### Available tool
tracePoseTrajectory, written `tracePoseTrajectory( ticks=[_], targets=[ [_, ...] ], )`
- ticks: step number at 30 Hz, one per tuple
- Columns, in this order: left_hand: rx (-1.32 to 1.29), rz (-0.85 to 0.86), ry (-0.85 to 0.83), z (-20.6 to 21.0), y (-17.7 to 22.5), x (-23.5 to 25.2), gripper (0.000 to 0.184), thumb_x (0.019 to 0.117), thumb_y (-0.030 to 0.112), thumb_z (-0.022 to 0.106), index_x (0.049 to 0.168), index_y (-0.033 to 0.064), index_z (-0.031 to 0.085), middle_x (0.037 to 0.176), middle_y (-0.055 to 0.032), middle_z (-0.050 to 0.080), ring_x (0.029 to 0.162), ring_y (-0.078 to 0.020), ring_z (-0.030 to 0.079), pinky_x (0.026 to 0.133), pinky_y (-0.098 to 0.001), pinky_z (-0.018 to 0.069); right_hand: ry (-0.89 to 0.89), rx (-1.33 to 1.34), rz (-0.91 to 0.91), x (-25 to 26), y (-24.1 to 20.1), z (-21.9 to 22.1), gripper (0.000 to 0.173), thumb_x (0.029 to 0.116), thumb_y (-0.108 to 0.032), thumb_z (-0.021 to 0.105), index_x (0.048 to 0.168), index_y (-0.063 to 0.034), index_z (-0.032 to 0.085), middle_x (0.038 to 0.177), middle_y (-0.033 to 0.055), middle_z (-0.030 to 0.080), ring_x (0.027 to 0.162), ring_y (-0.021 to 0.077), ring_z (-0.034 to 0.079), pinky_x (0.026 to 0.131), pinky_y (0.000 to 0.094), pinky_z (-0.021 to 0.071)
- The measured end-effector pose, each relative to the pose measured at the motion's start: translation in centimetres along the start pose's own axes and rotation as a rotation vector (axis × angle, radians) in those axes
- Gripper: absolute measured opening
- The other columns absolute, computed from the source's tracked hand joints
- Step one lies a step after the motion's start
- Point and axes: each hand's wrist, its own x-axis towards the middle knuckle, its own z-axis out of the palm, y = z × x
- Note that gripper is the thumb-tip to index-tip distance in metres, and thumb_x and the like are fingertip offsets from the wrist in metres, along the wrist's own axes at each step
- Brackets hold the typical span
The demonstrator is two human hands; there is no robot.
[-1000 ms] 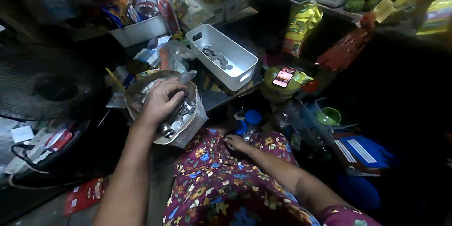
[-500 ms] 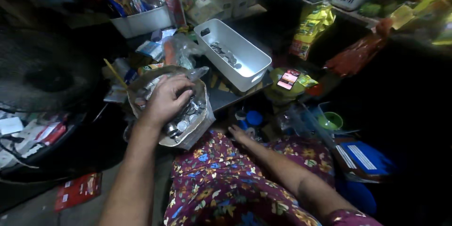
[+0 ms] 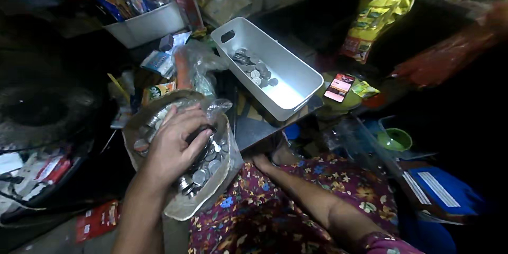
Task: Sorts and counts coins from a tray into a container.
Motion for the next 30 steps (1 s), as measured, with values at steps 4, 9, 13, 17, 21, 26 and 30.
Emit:
tracePoseTrajectory(
  ticks=[4,9,13,17,21,26,30],
  targets=[
    [0.007,-0.023,0.004,0.0,-0.2,-0.2,0.038,0.0987,0.035,0.054,0.102,0.006,0.077,0.117,-0.0071,0.072,0.134,-0.0243,0.056,0.121,-0.057,0.0268,-0.049,-0.059,0.083,1.3,0.2,-1.4,0.046,0.1101,-0.021,0.043,0.145,0.008,0.049,0.149,0.0282,0.049,0.142,0.0381,0.045,0.119,0.0489,0.0329],
    [-0.02,-0.026,0.016,0.0,-0.5,-0.6,0.038,0.1,0.038,0.055,0.102,0.0073,0.077,0.117,-0.0038,0.073,0.134,-0.0202,0.055,0.123,-0.053,0.0268,-0.167,-0.341,0.125,2.2,1.7,-2.6,0.043,0.1093,-0.016,0.044,0.142,0.0107,0.05,0.149,0.0311,0.048,0.142,0.0444,0.043,0.118,0.0552,0.0308],
    [-0.039,-0.009,0.026,0.0,-0.7,-0.7,0.037,0.1006,0.038,0.055,0.1,0.0077,0.077,0.116,-0.0037,0.073,0.133,-0.0174,0.056,0.123,-0.0513,0.027,-0.08,-0.26,0.078,2.8,3.7,-3.2,0.044,0.1087,-0.019,0.046,0.142,0.0092,0.052,0.147,0.0288,0.051,0.141,0.0398,0.046,0.118,0.0505,0.0329],
    [-0.03,-0.024,0.031,-0.1,-0.4,-0.8,0.036,0.0999,0.036,0.056,0.1,0.0065,0.077,0.116,-0.0046,0.073,0.134,-0.0189,0.056,0.123,-0.0518,0.0258,-0.089,-0.306,0.125,3.1,3.3,-2.7,0.046,0.1093,-0.021,0.045,0.144,0.0082,0.051,0.15,0.0277,0.048,0.144,0.0399,0.042,0.12,0.051,0.0306],
    [0.008,-0.013,0.041,-0.1,0.1,-0.2,0.034,0.0975,0.032,0.056,0.099,0.0052,0.077,0.113,-0.0072,0.074,0.13,-0.0243,0.059,0.119,-0.0551,0.0301,-0.035,-0.188,0.142,1.8,2.2,-2.5,0.045,0.1095,-0.016,0.043,0.144,0.0113,0.047,0.15,0.0313,0.047,0.143,0.0419,0.042,0.119,0.0523,0.0309],
    [-0.026,0.048,0.07,0.6,0.7,0.1,0.021,0.0953,0.016,0.061,0.105,0.0071,0.078,0.115,-0.0079,0.075,0.126,-0.0284,0.062,0.116,-0.0581,0.0341,-0.011,0.132,0.166,-1.2,3.3,-2.7,0.043,0.1109,-0.024,0.044,0.141,0.0074,0.051,0.136,0.0261,0.057,0.122,0.03,0.058,0.105,0.0439,0.0461],
    [-0.049,-0.004,0.031,1.0,0.4,0.9,0.02,0.0961,0.016,0.065,0.109,0.0105,0.078,0.118,-0.0065,0.074,0.127,-0.0234,0.061,0.118,-0.0559,0.0325,-0.131,-0.307,0.067,-4.3,4.6,-2.2,0.042,0.1101,-0.02,0.044,0.14,0.0079,0.054,0.138,0.0299,0.057,0.129,0.0376,0.055,0.111,0.0514,0.0411]
  ],
)
